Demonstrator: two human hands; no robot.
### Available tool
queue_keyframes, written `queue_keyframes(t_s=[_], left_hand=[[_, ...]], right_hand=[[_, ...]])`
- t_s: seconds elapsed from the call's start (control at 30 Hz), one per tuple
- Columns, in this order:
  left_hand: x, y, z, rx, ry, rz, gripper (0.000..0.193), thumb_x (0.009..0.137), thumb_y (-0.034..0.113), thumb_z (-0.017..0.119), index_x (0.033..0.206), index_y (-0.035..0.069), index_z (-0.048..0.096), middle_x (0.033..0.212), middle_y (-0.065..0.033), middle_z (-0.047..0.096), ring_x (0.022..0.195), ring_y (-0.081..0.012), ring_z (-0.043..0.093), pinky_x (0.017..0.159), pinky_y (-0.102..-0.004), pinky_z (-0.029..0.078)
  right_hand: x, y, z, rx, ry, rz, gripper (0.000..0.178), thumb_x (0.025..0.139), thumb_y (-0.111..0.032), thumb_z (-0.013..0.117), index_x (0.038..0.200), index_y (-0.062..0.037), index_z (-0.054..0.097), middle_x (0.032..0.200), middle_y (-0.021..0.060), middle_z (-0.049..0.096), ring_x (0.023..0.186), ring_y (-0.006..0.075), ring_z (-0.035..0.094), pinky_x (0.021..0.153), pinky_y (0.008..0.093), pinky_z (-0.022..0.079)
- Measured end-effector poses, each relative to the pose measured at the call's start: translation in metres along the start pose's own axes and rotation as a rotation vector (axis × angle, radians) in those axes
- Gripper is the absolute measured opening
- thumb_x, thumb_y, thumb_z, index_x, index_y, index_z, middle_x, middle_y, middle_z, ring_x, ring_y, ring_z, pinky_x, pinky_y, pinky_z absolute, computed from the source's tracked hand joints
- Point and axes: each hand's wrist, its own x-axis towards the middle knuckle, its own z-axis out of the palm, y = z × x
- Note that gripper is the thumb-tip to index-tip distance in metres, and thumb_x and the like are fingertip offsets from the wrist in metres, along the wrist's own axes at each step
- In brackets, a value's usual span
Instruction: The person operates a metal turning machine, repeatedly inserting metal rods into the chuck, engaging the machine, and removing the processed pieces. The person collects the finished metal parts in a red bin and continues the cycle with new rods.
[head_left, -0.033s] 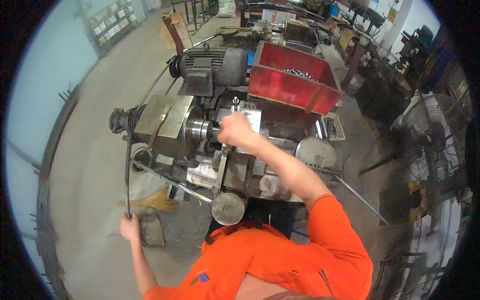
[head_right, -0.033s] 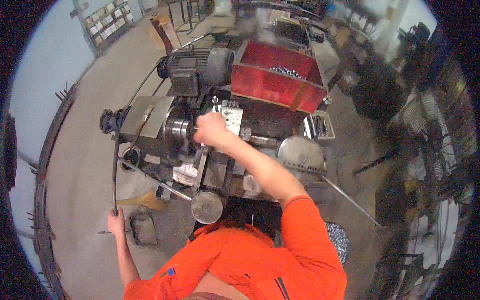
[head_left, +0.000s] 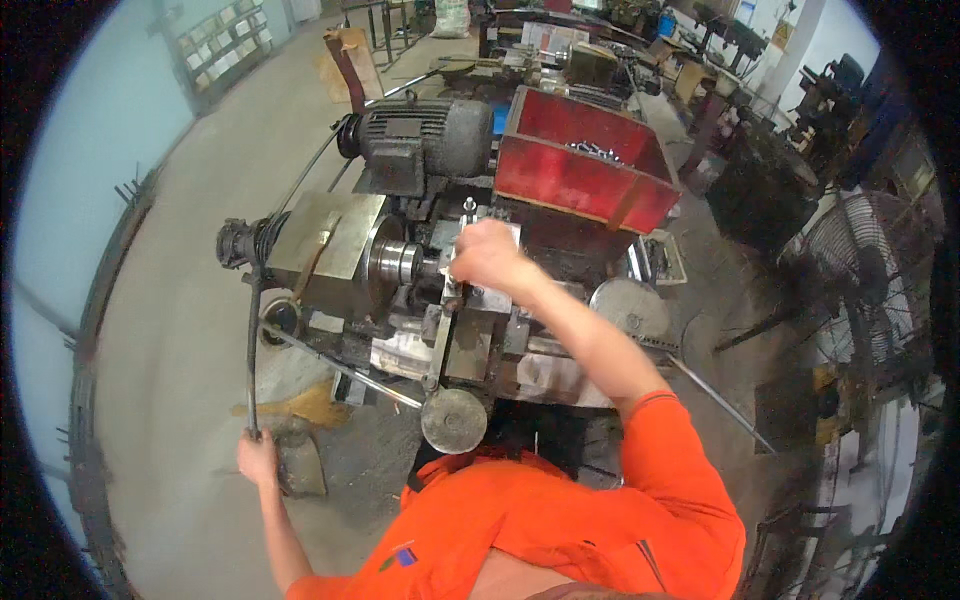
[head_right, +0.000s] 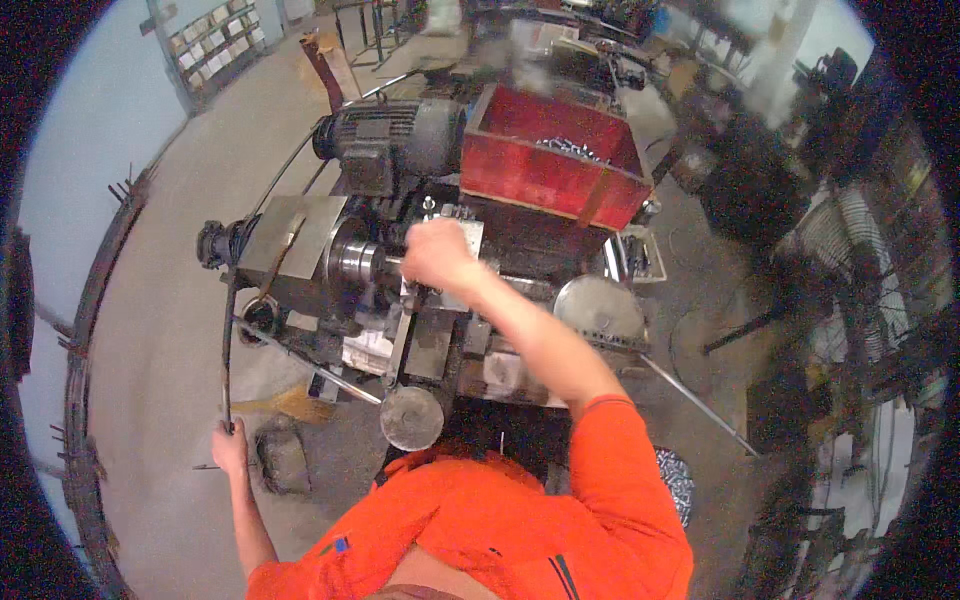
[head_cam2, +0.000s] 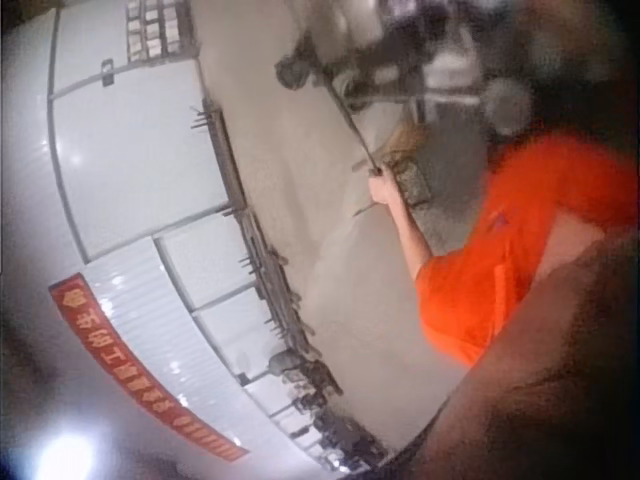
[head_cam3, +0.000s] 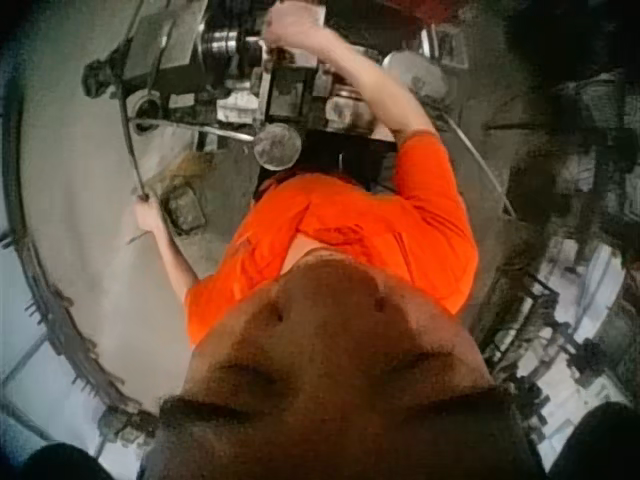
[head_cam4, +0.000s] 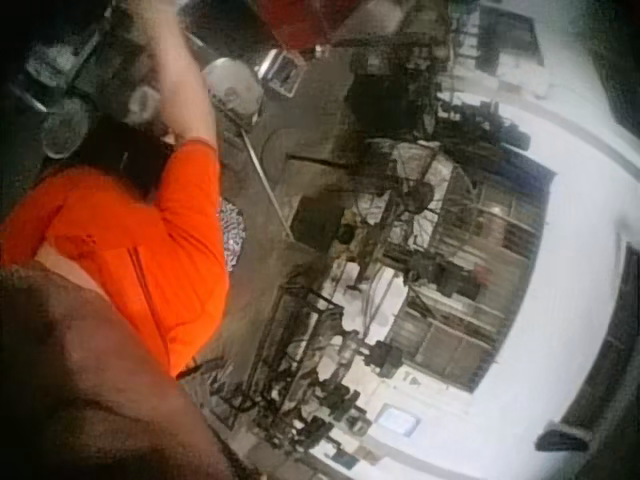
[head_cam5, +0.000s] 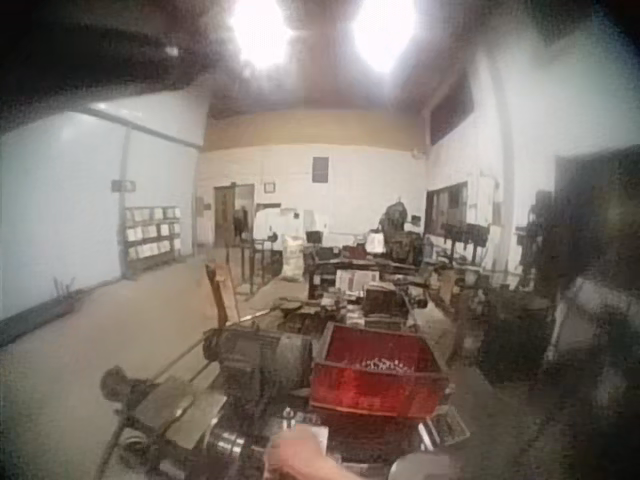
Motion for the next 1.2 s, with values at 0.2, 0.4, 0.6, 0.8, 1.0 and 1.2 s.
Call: queue_keyframes(t_s=[0.2,0.4,0.6,0.8,1.0,1.2], left_hand=[[0.022,0.014,0.005,0.017,0.017,0.100,0.039,0.072,0.036,0.061,0.089,0.002,0.056,0.082,-0.0203,0.061,0.077,-0.0366,0.059,0.068,-0.0432,0.046],[0.022,0.065,-0.010,0.030,0.186,0.549,0.032,0.078,0.028,0.059,0.100,0.005,0.059,0.080,-0.0178,0.062,0.072,-0.0334,0.060,0.063,-0.0411,0.047],[-0.021,0.144,-0.027,-0.265,-0.172,0.867,0.022,0.080,0.020,0.060,0.095,0.004,0.062,0.087,-0.0151,0.064,0.075,-0.0269,0.062,0.064,-0.0324,0.047],[-0.027,0.193,0.035,-0.466,-0.465,1.101,0.025,0.082,0.016,0.057,0.098,-0.004,0.061,0.086,-0.0177,0.064,0.077,-0.0243,0.063,0.068,-0.0316,0.047],[-0.022,0.205,0.090,-0.329,-0.570,1.093,0.023,0.084,0.023,0.056,0.090,0.001,0.062,0.070,-0.0091,0.062,0.061,-0.0136,0.058,0.056,-0.0292,0.044],[-0.038,0.212,0.071,-0.373,-0.578,0.997,0.021,0.083,0.019,0.057,0.090,0.000,0.062,0.070,-0.0121,0.063,0.063,-0.0153,0.059,0.061,-0.0297,0.045]], right_hand=[[0.000,0.127,-0.081,0.057,0.276,0.316,0.029,0.060,-0.022,0.057,0.084,-0.0106,0.069,0.085,0.0151,0.064,0.084,0.0294,0.061,0.078,0.0392,0.048],[-0.016,0.155,-0.084,0.114,0.512,0.199,0.046,0.055,-0.018,0.061,0.101,-0.0123,0.063,0.126,0.0195,0.043,0.109,0.0328,0.048,0.090,0.0385,0.042],[-0.131,0.145,-0.072,0.416,0.415,0.239,0.043,0.056,-0.011,0.054,0.097,0.0015,0.062,0.123,0.0146,0.049,0.103,0.0297,0.053,0.086,0.0310,0.042],[-0.343,0.170,-0.042,0.208,0.129,0.832,0.039,0.058,-0.013,0.054,0.092,0.0030,0.063,0.092,0.0151,0.063,0.079,0.0241,0.061,0.071,0.0302,0.046],[-0.552,0.169,0.063,0.093,0.114,1.300,0.027,0.063,-0.018,0.056,0.082,-0.0015,0.065,0.080,0.0222,0.061,0.078,0.0332,0.061,0.072,0.0384,0.049],[-0.587,0.162,0.168,0.087,-0.287,1.384,0.025,0.065,-0.023,0.054,0.071,-0.0009,0.064,0.078,0.0217,0.062,0.078,0.0326,0.061,0.071,0.0376,0.050]])
